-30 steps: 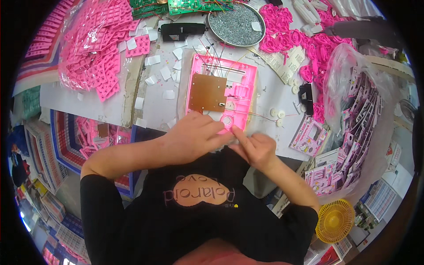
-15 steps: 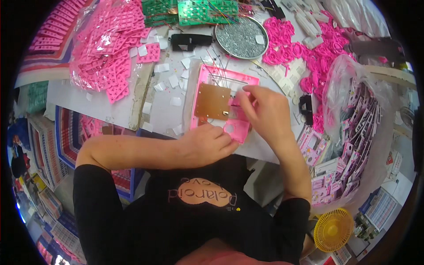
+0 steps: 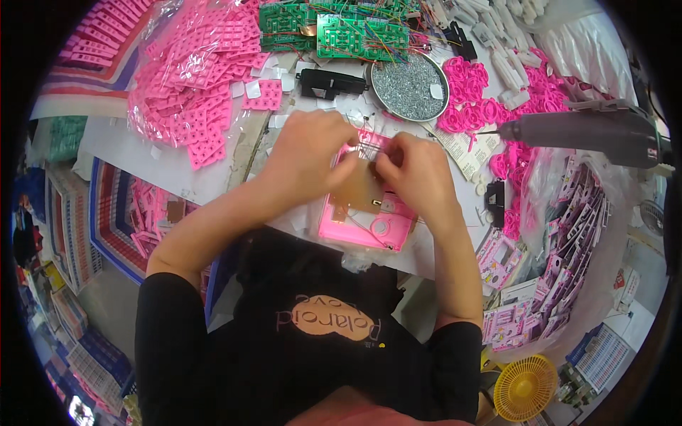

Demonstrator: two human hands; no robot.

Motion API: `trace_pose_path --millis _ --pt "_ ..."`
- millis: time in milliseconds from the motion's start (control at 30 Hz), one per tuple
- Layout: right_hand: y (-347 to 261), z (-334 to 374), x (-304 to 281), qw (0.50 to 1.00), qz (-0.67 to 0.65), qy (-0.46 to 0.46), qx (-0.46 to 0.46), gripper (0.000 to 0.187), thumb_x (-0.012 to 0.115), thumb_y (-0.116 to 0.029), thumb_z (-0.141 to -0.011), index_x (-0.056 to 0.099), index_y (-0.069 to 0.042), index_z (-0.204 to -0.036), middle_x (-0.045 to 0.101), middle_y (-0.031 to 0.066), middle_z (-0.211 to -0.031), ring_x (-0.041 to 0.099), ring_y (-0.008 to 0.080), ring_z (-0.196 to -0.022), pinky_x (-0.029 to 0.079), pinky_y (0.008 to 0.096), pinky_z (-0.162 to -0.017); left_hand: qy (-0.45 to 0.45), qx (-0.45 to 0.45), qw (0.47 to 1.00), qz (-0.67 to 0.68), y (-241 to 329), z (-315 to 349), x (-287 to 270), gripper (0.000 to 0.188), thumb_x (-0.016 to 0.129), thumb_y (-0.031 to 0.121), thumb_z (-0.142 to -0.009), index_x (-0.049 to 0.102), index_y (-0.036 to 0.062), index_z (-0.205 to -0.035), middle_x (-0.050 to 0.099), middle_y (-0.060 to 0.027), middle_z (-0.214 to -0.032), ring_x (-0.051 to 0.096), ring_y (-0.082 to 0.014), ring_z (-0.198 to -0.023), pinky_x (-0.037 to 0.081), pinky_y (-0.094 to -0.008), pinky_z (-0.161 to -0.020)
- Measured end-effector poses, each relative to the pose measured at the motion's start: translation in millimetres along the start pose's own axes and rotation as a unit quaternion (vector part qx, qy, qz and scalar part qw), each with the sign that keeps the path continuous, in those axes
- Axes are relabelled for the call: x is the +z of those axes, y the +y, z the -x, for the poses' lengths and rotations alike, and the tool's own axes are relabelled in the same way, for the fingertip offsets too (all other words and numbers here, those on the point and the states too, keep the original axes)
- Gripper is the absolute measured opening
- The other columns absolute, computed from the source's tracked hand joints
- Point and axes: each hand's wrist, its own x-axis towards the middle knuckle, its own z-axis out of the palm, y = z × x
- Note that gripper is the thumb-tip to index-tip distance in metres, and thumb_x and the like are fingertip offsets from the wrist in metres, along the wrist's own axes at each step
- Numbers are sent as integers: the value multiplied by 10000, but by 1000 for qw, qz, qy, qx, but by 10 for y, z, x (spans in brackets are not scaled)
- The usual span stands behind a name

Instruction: Assembling pink toy vending machines by installing internal components like circuit boards and mechanical parts using an electric screwdriver.

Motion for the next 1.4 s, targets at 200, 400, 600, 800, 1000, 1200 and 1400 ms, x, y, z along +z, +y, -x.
trace_pose_path --millis 200,400,600,800,1000,1200,1400 --pt "10 152 173 990 -110 89 21 175 670 -174 -822 621 -6 -821 662 153 -660 662 313 -594 504 410 -582 57 -51 993 -95 65 -226 146 330 769 346 -757 664 86 -931 594 -66 -974 576 -264 -979 373 -441 -851" --pt "60 180 239 979 -166 113 32 134 663 -139 -812 602 -20 -827 637 119 -615 635 278 -550 496 374 -572 30 -80 995 41 30 -244 262 255 784 311 -750 684 138 -910 596 -41 -1027 540 -264 -1081 353 -463 -953" --pt "61 183 245 981 -144 129 4 106 662 -109 -800 608 -25 -834 630 115 -629 628 274 -553 487 375 -560 91 30 995 19 51 -153 261 203 775 130 -734 650 132 -895 658 -1 -1076 572 -239 -1082 350 -458 -948" --pt "-83 84 176 983 -87 144 -72 94 657 -88 -817 602 -26 -862 654 131 -734 650 298 -633 500 422 -583 76 132 988 -9 20 212 136 282 783 82 -664 652 107 -913 680 -9 -1014 607 -255 -1029 384 -474 -928" --pt "-237 -330 140 995 -61 40 -66 256 727 -200 -817 695 -13 -988 699 174 -756 694 325 -668 537 413 -635 39 77 996 11 34 324 201 259 778 83 -699 682 87 -939 676 -42 -1024 609 -267 -979 462 -407 -864" --pt "-208 -648 151 996 4 -52 -70 242 717 -235 -812 748 -12 -901 705 207 -756 699 384 -746 551 469 -708 59 81 995 5 41 296 219 245 767 75 -709 691 88 -942 672 -51 -1012 614 -274 -962 476 -406 -852" --pt "-77 -113 73 967 -239 88 -8 142 708 -153 -879 715 -11 -873 675 108 -684 642 233 -590 507 322 -571 33 -174 950 259 15 242 204 143 758 94 -822 684 41 -932 656 -44 -891 603 -145 -783 481 -302 -698"
